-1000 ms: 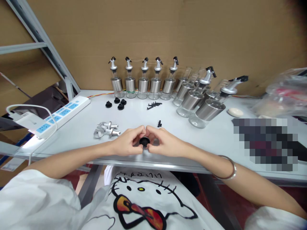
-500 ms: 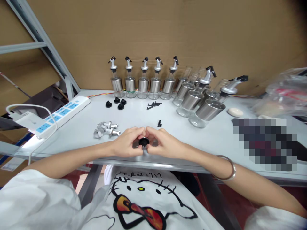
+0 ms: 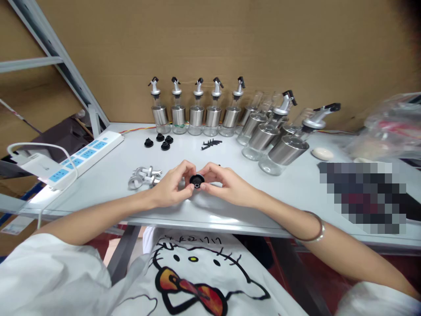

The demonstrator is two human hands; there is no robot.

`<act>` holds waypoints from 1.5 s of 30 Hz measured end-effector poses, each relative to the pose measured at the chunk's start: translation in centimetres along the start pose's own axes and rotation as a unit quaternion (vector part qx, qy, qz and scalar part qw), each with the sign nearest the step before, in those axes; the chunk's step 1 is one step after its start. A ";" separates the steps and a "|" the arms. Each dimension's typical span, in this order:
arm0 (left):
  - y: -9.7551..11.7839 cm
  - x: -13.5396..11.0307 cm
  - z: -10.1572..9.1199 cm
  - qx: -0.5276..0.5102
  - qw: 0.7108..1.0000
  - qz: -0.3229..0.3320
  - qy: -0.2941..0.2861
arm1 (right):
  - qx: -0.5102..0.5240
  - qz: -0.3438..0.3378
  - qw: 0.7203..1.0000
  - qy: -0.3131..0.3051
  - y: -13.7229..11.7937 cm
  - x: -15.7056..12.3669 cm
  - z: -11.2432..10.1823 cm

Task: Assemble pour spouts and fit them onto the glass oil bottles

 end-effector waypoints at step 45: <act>0.2 0.1 -0.8 0.021 0.996 0.067 0.054 | 0.085 -0.009 0.993 0.081 0.3 0.1 -1.7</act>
Point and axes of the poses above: each hand's wrist, its own x-axis towards the middle knuckle, its own z-axis out of the palm, y = z × x, the point moved 8 cm from there along x, towards the middle knuckle, and after that the axes turned 11 degrees about z, right-handed, at the moved point
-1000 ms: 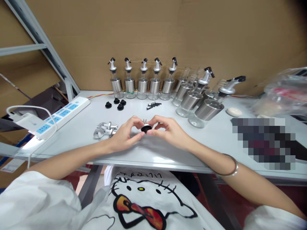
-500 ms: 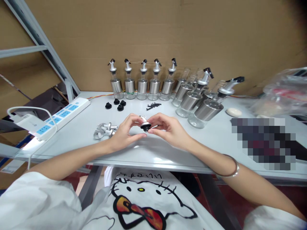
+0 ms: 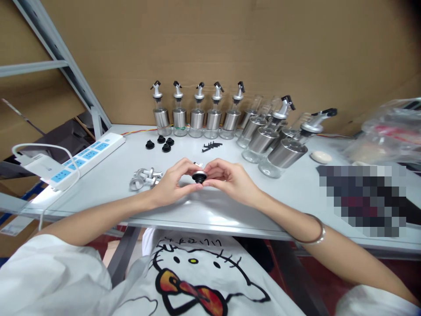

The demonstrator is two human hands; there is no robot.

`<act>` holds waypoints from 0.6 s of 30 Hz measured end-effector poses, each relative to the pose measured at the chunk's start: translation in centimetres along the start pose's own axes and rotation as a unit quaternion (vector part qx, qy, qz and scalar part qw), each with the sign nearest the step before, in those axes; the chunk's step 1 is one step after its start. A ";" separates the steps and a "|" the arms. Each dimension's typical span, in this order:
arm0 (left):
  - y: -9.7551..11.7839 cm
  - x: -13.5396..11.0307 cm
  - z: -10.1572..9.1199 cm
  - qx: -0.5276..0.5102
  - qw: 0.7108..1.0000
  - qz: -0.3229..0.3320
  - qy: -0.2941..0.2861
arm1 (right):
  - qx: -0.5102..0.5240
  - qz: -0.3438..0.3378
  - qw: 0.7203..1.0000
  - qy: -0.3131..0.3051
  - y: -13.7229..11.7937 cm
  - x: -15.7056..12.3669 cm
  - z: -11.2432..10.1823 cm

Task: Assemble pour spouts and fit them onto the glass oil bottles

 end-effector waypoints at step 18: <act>0.7 0.1 1.0 0.072 0.995 0.030 -0.058 | -0.351 -0.111 0.930 0.006 -1.7 0.2 -1.4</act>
Point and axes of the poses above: each hand's wrist, its own x-axis towards the middle knuckle, its own z-axis out of the palm, y = z × x, the point moved 8 cm from there along x, towards the middle knuckle, and after that the axes turned 11 degrees about z, right-handed, at the moved point
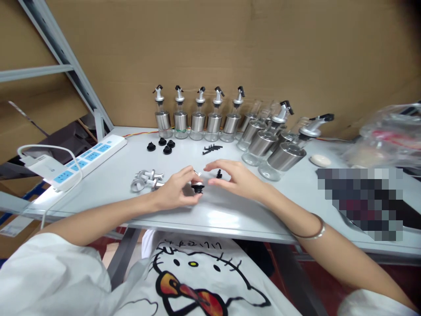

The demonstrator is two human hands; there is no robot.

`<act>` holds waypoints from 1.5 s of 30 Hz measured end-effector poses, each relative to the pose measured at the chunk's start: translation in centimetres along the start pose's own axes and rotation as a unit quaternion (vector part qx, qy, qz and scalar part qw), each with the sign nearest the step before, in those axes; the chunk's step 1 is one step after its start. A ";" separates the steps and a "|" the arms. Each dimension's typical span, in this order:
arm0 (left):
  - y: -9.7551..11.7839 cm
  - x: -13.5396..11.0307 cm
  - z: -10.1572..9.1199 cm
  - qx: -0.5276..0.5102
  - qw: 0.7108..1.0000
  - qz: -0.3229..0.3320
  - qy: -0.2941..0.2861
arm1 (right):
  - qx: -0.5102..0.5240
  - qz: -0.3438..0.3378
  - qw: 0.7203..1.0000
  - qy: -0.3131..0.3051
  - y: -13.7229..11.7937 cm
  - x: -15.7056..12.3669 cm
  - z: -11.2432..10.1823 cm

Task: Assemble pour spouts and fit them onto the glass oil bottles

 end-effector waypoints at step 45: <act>2.1 -0.1 1.3 0.095 0.980 0.155 -0.082 | -0.124 0.100 0.987 -0.023 8.4 4.7 1.4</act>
Point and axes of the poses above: each hand's wrist, its own x-axis towards the middle knuckle, its own z-axis out of the palm, y = z × x, the point moved 8 cm from there along x, towards the middle knuckle, and after that the axes turned 11 degrees about z, right-handed, at the moved point
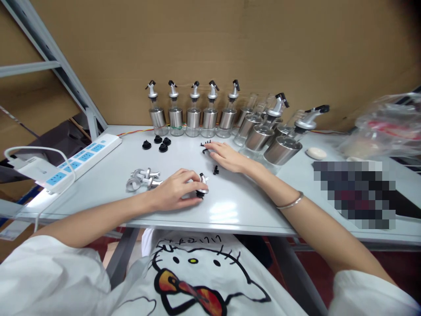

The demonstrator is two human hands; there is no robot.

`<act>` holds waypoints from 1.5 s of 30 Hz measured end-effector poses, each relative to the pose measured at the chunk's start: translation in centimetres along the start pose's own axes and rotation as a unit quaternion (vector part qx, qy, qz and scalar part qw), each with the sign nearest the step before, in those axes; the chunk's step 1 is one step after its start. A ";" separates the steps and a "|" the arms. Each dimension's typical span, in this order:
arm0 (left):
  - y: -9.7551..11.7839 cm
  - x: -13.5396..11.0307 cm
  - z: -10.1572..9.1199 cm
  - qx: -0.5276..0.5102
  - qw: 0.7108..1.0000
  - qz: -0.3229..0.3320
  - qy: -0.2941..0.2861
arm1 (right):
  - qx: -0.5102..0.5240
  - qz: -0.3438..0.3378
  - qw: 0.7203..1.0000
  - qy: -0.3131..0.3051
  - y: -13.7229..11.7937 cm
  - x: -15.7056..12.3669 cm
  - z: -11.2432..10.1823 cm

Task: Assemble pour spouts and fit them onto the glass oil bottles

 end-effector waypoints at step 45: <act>-0.7 -0.7 -2.1 0.083 0.990 -0.043 0.107 | 0.009 -0.239 0.909 0.341 -9.2 -8.9 -5.5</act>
Point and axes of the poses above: each hand's wrist, its own x-axis towards the middle knuckle, its own z-axis out of the palm, y = z × x, the point moved 8 cm from there along x, towards the middle knuckle, and after that the axes turned 11 degrees about z, right-handed, at the moved point
